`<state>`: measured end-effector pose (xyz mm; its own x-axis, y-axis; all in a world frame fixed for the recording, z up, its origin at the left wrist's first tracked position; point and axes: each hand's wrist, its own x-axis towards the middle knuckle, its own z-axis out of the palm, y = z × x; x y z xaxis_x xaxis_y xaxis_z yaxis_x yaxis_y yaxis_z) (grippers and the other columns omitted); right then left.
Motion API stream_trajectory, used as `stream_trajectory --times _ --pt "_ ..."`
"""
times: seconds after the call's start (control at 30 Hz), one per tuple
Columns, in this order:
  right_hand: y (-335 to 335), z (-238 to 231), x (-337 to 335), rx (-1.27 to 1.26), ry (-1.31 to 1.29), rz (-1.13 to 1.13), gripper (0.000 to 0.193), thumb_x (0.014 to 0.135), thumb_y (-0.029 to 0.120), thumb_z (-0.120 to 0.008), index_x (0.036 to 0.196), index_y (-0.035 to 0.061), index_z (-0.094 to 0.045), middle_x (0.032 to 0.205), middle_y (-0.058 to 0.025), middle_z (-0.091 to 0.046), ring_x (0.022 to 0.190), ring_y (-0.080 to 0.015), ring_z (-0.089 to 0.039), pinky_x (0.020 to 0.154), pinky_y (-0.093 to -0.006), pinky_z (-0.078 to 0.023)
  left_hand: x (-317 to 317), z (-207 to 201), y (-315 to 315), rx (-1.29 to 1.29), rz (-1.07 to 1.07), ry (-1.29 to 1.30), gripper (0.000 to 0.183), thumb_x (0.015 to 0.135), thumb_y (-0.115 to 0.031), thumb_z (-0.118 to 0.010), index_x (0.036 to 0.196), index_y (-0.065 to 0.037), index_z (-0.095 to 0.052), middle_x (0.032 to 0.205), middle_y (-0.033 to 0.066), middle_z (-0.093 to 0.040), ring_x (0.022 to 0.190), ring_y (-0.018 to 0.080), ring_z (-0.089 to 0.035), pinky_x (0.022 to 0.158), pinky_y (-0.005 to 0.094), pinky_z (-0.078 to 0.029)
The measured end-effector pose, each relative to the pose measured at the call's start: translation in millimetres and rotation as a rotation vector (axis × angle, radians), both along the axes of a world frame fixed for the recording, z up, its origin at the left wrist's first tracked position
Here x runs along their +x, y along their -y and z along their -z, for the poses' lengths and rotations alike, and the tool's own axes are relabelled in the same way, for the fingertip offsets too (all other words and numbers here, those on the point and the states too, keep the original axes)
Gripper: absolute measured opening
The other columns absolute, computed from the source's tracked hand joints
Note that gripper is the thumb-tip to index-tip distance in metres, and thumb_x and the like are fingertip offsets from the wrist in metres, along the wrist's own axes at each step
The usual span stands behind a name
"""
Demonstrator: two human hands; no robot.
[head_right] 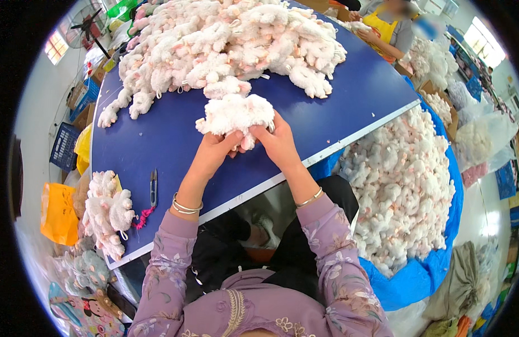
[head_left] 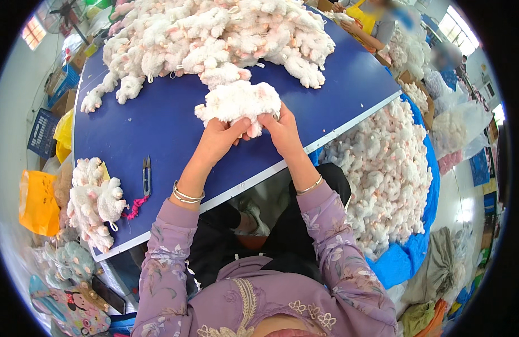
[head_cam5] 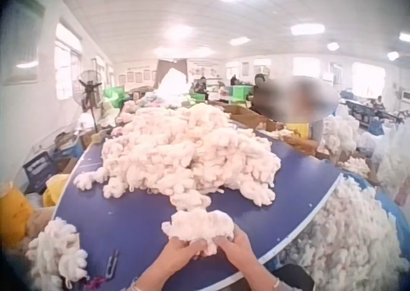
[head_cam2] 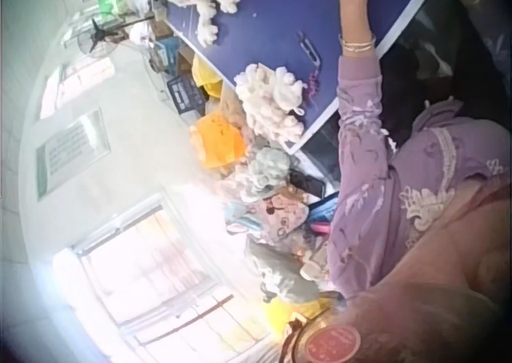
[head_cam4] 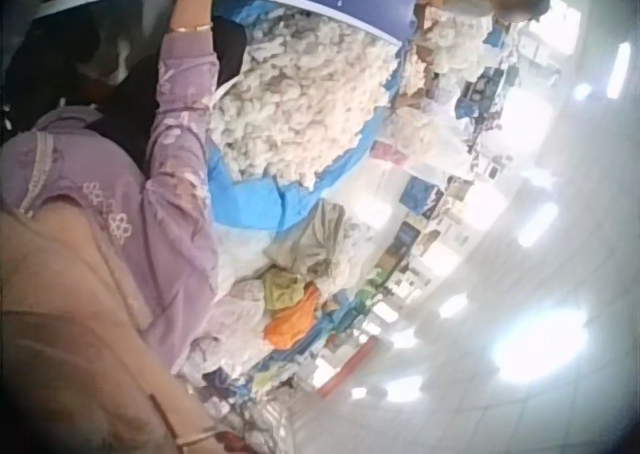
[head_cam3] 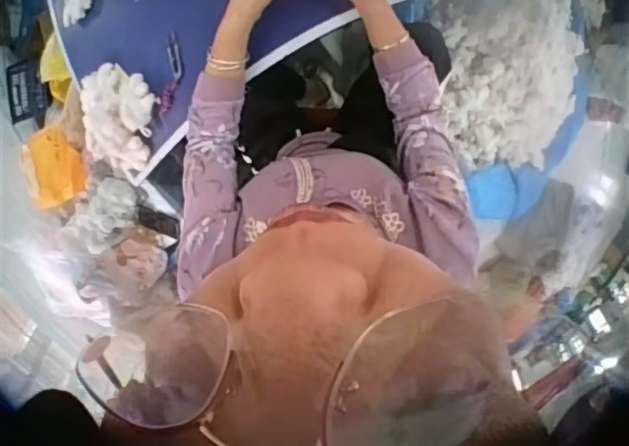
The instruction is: The person repeatedly picks up small white plush toys from a blue table, opens them, and stuffs them with white filling by hand. They then close the opening and place the stuffed toy back on the table. This process is repeated continuously throughout the clip.
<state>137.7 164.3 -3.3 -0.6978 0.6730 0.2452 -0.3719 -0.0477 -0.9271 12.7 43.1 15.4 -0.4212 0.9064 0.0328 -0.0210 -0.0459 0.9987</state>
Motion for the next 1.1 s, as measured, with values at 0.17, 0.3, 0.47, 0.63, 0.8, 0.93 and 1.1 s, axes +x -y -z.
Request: stream_trajectory --times 0.17,0.3,0.47,0.63,0.8,0.93,1.1 --pt "-12.2 -8.5 11.5 0.032 0.041 -0.058 0.032 0.087 0.006 -0.061 0.117 -0.0030 -0.061 0.104 -0.0047 -0.066 0.090 -0.0115 -0.062 0.080 -0.0275 -0.051 -13.5 -2.8 9.0 -0.044 -0.048 0.061 0.036 0.092 -0.024 -0.062 0.119 0.000 -0.059 0.095 0.0038 -0.066 0.078 0.0094 -0.061 0.065 0.0238 -0.049" --pt "-18.7 -6.3 19.5 0.027 0.109 -0.150 0.032 0.089 0.013 -0.062 0.115 -0.0044 -0.062 0.104 -0.0045 -0.066 0.090 -0.0104 -0.060 0.080 -0.0266 -0.050 -18.0 -6.9 13.7 -0.120 0.037 0.004 0.049 0.091 -0.023 -0.064 0.131 0.002 -0.052 0.106 0.0054 -0.066 0.087 0.0106 -0.063 0.077 0.0254 -0.051" --pt "-23.3 0.0 18.4 0.005 0.251 -0.211 0.030 0.093 0.022 -0.064 0.109 -0.0033 -0.064 0.093 -0.0007 -0.066 0.081 -0.0059 -0.058 0.071 -0.0238 -0.048 0.6 -9.0 13.5 -0.187 0.126 -0.059 0.044 0.089 -0.026 -0.068 0.120 0.004 -0.060 0.100 0.0052 -0.067 0.086 0.0081 -0.061 0.073 0.0231 -0.049" --pt "-22.5 -7.9 17.5 -0.048 0.174 -0.368 0.029 0.094 0.018 -0.062 0.115 -0.0022 -0.061 0.101 -0.0034 -0.066 0.086 -0.0079 -0.061 0.076 -0.0249 -0.051 -6.2 16.8 7.3 -0.093 0.043 0.176 0.034 0.093 -0.022 -0.063 0.115 0.003 -0.062 0.101 0.0039 -0.066 0.088 0.0086 -0.061 0.074 0.0230 -0.049" --pt "-18.9 -25.2 20.4 -0.223 -0.182 -0.533 0.035 0.096 0.016 -0.057 0.127 0.0001 -0.054 0.117 -0.0081 -0.062 0.106 -0.0127 -0.061 0.091 -0.0277 -0.050 15.6 0.3 11.5 0.211 0.106 0.407 0.024 0.094 -0.011 -0.058 0.114 0.002 -0.062 0.102 0.0026 -0.065 0.088 0.0106 -0.061 0.078 0.0254 -0.049" --pt "-15.8 -25.7 18.8 -0.194 -0.083 -0.492 0.034 0.096 0.018 -0.058 0.124 -0.0006 -0.056 0.113 -0.0064 -0.063 0.102 -0.0115 -0.061 0.087 -0.0269 -0.051 -4.4 9.4 24.5 0.145 0.458 0.324 0.043 0.091 -0.021 -0.064 0.125 0.002 -0.055 0.116 0.0062 -0.062 0.106 0.0147 -0.059 0.090 0.0317 -0.048" --pt "-19.0 -7.7 4.9 -0.132 0.125 -0.280 0.039 0.096 0.028 -0.059 0.123 -0.0003 -0.058 0.108 -0.0047 -0.065 0.098 -0.0110 -0.060 0.085 -0.0279 -0.049 0.6 12.8 13.3 0.042 0.279 0.432 0.051 0.093 -0.028 -0.061 0.130 0.005 -0.049 0.121 0.0098 -0.059 0.109 0.0179 -0.059 0.091 0.0324 -0.049"
